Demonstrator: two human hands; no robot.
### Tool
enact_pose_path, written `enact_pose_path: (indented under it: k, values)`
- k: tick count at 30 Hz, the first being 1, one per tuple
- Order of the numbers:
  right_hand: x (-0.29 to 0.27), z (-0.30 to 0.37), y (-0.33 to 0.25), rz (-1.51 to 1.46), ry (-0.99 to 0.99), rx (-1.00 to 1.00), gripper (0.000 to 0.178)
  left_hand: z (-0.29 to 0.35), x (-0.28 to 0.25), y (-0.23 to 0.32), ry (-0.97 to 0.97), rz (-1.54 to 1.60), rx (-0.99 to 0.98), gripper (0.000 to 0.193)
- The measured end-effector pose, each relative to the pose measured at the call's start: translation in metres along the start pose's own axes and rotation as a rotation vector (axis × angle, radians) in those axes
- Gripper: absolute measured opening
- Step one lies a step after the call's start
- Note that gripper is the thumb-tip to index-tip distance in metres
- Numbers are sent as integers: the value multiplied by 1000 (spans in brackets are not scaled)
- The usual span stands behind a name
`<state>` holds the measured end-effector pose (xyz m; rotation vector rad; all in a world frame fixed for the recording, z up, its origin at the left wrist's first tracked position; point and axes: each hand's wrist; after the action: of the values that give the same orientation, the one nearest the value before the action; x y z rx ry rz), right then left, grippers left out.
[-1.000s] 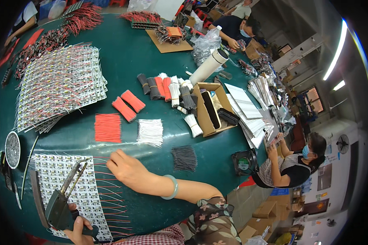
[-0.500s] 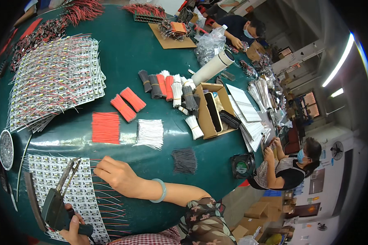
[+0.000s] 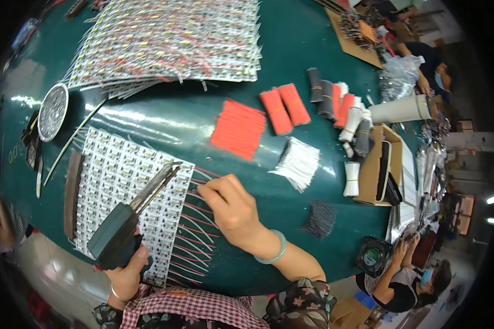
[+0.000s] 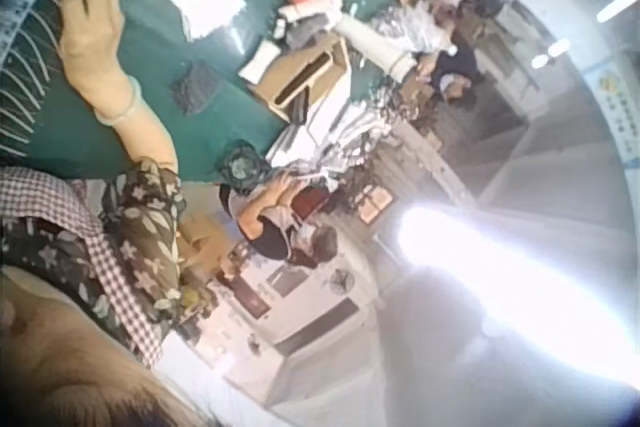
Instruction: The person assembles an LED light panel by soldering electronic components and wires onto it with a soldering iron, using tweezers to position the small parts.
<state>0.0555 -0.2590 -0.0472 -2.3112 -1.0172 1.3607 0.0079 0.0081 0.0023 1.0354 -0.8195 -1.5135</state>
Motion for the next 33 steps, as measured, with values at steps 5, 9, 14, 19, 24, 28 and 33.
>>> enact_pose_path:
  k: [5,9,14,19,24,28,33]
  values:
    - [10,-2,0,-29,22,-19,38,3,-4,-1,-14,-220,184,14]
    - [12,-7,0,2,-2,-42,39,-2,-5,-7,-7,-234,204,16]
    - [16,-6,11,54,-49,-59,37,-9,-1,-9,-7,-309,355,20]
    - [18,-7,13,69,-40,-68,35,-14,5,4,-53,-315,303,20]
    - [20,-8,13,63,-46,-68,34,-15,7,6,-61,-301,235,22]
    - [19,-7,14,69,-48,-69,34,-16,9,7,-94,-350,313,20]
    - [20,-7,12,52,-33,-45,36,-16,10,11,-97,-366,331,17]
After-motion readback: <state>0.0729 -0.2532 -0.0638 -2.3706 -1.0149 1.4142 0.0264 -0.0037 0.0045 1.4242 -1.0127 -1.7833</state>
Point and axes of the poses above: each hand's wrist, its own z-axis away from the middle knuckle, its own x-axis out of the palm, y = z × x, and after that the axes turned 5 degrees about y, right-handed
